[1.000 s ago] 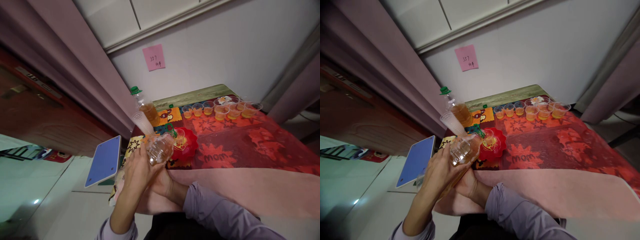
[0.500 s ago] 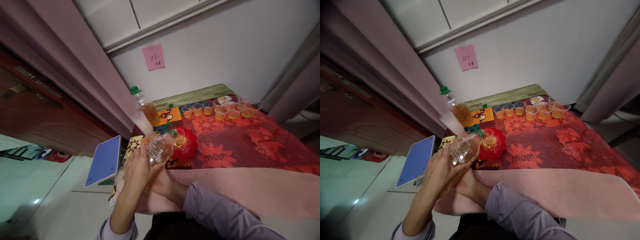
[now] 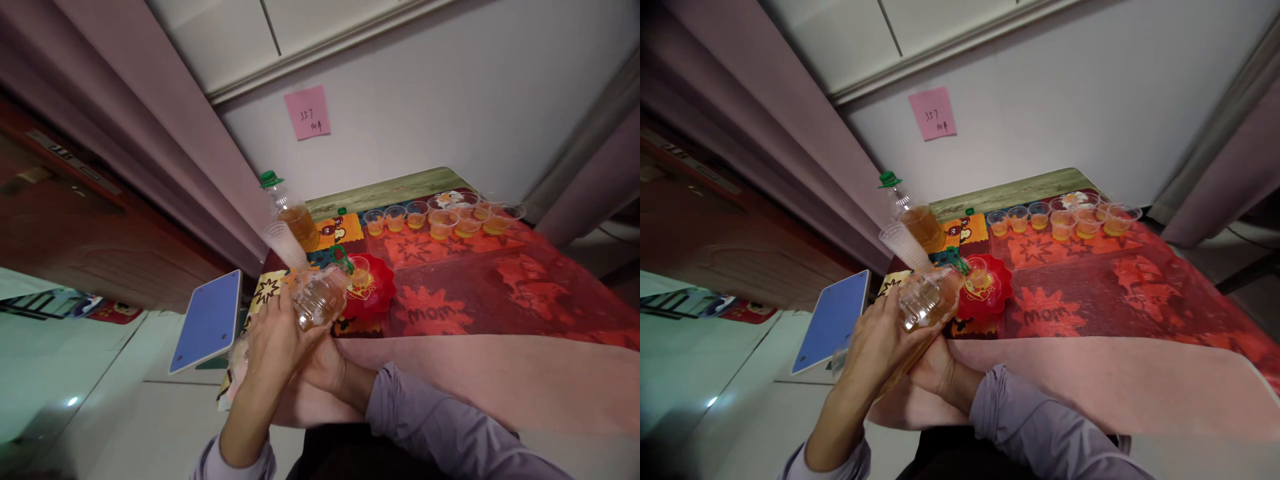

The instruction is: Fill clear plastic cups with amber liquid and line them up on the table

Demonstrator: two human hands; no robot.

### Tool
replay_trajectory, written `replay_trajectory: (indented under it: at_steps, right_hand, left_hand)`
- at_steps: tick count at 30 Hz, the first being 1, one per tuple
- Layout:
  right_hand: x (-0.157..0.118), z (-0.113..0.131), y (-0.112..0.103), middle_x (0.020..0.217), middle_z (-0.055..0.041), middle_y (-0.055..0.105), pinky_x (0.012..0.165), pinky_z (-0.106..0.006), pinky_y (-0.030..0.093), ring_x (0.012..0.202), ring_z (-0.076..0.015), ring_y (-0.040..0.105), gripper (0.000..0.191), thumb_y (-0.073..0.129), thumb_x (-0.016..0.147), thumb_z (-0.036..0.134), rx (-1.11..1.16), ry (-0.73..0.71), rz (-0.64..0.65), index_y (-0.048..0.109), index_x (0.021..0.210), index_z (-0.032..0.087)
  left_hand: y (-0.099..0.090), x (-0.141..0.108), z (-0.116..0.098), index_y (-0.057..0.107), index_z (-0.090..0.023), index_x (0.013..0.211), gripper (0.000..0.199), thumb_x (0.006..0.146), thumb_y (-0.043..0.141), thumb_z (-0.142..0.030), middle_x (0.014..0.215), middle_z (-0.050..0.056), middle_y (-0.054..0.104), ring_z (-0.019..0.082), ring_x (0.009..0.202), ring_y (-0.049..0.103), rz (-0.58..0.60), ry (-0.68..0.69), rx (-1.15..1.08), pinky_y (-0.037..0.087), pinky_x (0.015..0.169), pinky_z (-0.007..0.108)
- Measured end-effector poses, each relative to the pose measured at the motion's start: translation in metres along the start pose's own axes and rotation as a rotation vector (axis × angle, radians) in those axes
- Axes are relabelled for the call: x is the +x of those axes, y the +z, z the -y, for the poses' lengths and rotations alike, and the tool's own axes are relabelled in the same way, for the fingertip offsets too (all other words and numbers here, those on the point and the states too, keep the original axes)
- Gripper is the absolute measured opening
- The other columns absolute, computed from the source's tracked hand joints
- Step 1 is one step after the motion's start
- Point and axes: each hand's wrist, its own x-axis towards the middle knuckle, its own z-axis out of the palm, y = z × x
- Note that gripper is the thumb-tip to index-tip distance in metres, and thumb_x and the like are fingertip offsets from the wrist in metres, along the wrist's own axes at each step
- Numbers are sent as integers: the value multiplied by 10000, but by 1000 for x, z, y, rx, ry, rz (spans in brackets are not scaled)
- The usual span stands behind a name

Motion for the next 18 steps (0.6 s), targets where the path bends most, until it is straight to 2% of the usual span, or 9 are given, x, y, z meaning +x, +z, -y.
replay_trajectory:
  at_steps: [3,7,9,14,18]
  right_hand:
    - [-1,1,3,1428,-69,750,1190,-393,500,1344,-222,683,553,763,874,575,30,8,-19,728,1311,238]
    - [-2,1,3,1420,-31,766,1247,-404,435,1375,-216,665,594,792,838,607,25,34,12,733,1320,266]
    - [-2,0,1,1431,-21,762,1260,-397,417,1396,-217,653,637,806,809,640,35,33,30,732,1324,273]
    - [-1,-3,-4,1461,-67,738,1248,-402,435,1399,-230,649,686,804,816,651,62,35,28,713,1357,238]
    - [0,-4,-8,1443,-48,737,1241,-437,456,1381,-242,660,613,789,848,659,15,-2,64,728,1312,263]
  left_hand:
    - [-2,-1,0,426,-183,1564,949,834,770,-683,1368,199,707,391,1218,703,19,13,12,531,1031,493]
    - [-5,-1,-2,406,-127,1571,973,857,743,-695,1384,231,697,401,1230,700,36,-4,28,533,1041,498]
    - [-5,-1,-2,405,-137,1571,958,871,717,-713,1386,226,697,401,1230,699,39,0,21,535,1039,504]
    - [-4,-1,-1,435,-198,1561,914,857,746,-691,1360,194,713,400,1223,704,20,9,7,539,1035,516]
    - [-4,-1,-1,432,-152,1562,944,859,747,-698,1391,229,698,418,1247,698,42,3,30,540,1052,529]
